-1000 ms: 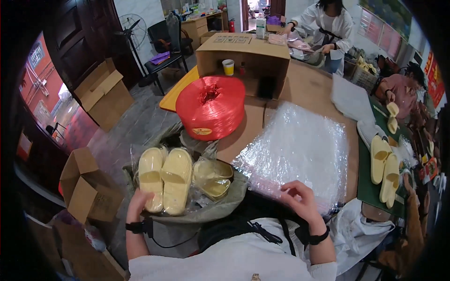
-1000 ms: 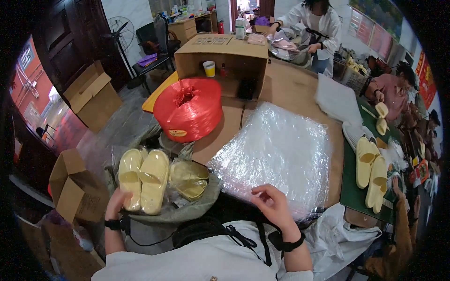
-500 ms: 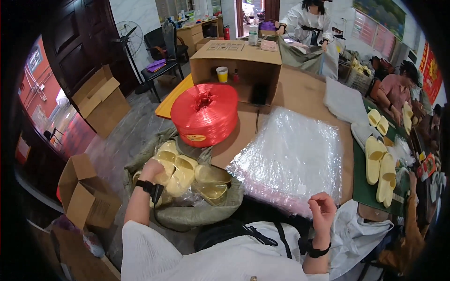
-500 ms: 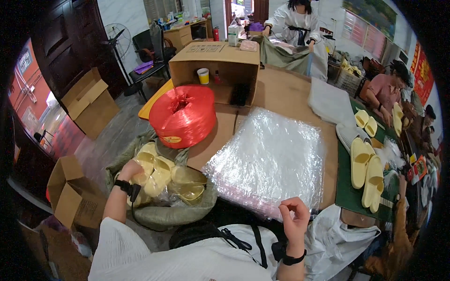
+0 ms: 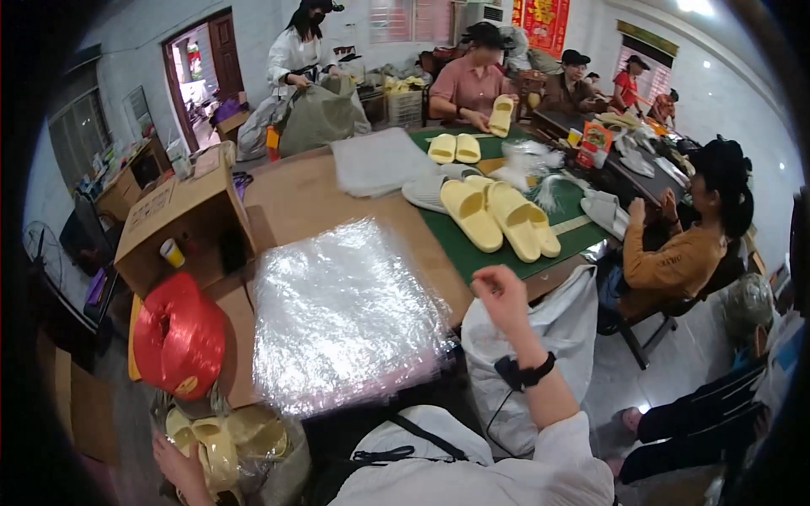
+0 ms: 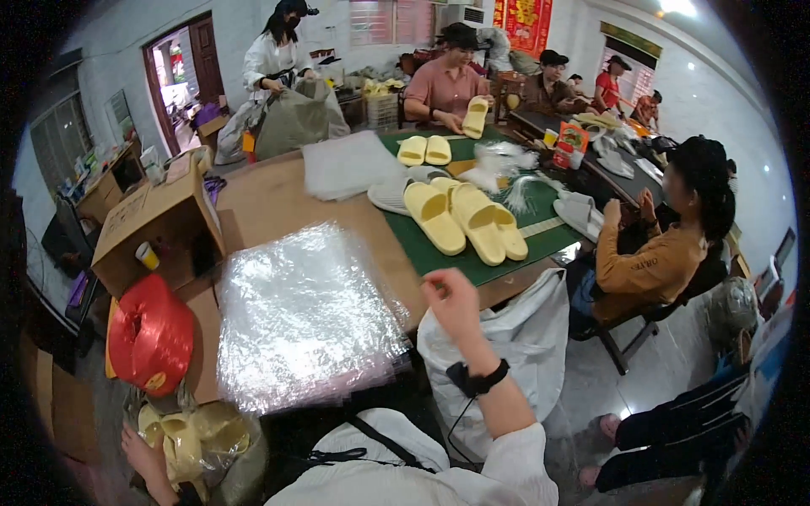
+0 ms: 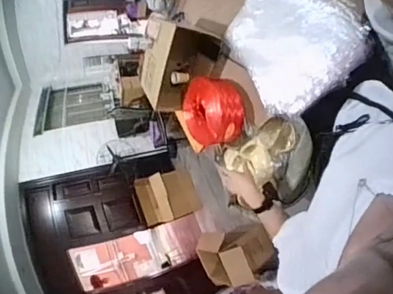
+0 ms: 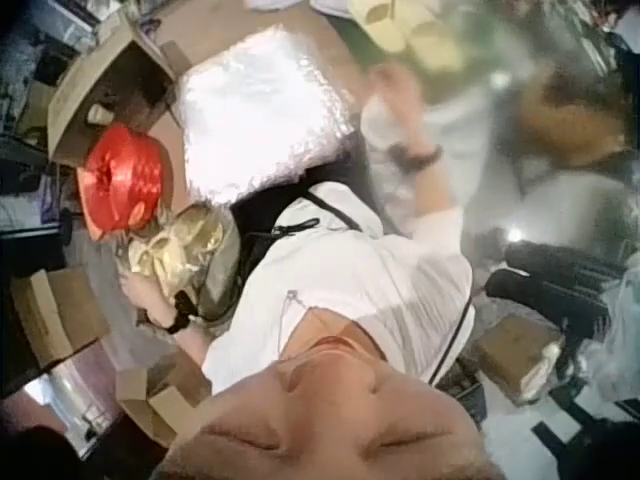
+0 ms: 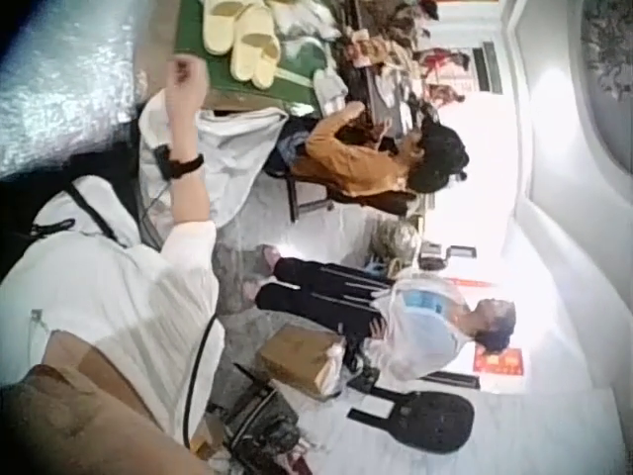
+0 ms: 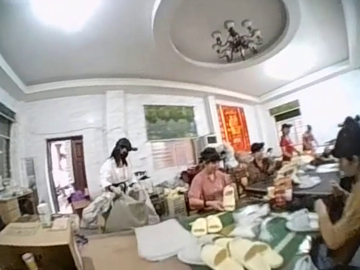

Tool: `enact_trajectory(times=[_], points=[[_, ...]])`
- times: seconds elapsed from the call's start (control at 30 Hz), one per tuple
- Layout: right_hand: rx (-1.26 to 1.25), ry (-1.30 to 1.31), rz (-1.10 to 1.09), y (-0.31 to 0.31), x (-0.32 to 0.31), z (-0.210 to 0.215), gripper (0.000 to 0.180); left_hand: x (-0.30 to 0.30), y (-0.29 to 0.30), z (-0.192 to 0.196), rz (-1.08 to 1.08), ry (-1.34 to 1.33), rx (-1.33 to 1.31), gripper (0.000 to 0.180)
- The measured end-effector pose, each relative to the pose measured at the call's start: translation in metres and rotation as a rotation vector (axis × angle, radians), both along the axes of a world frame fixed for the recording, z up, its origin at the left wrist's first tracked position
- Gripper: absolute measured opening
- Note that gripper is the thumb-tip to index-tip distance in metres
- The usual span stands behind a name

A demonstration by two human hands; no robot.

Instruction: The recorder is placing pairs of slides into individual bubble-wrap bags and then into a larger transport bag in a manufacturing or distribution setting.

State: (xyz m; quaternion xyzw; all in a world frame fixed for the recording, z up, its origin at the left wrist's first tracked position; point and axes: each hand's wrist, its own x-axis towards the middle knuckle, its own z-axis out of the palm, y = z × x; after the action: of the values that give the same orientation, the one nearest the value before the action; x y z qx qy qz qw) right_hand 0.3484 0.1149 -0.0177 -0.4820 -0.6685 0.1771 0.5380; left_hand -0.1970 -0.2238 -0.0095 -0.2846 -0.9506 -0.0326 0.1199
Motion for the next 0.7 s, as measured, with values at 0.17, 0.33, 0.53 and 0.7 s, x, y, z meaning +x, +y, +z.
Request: enact_trajectory(times=[0.17, 0.33, 0.53, 0.7], points=[[0.022, -0.385, -0.566, 0.085, 0.106, -0.037, 0.047, 0.137, 0.083, 0.052, -0.986, -0.463, 0.124, 0.080], [-0.383, -0.593, -0.673, 0.140, 0.145, -0.059, 0.105, 0.195, 0.145, 0.039, -1.221, -0.458, 0.047, 0.073], [-0.312, -0.478, -0.505, 0.156, 0.142, -0.069, 0.106, 0.177, 0.205, -0.017, -1.356, -0.309, 0.132, 0.053], [-0.020, -0.005, -0.423, 0.144, 0.129, -0.049, 0.078, 0.164, 0.216, -0.049, -1.402, -0.521, 0.200, 0.037]])
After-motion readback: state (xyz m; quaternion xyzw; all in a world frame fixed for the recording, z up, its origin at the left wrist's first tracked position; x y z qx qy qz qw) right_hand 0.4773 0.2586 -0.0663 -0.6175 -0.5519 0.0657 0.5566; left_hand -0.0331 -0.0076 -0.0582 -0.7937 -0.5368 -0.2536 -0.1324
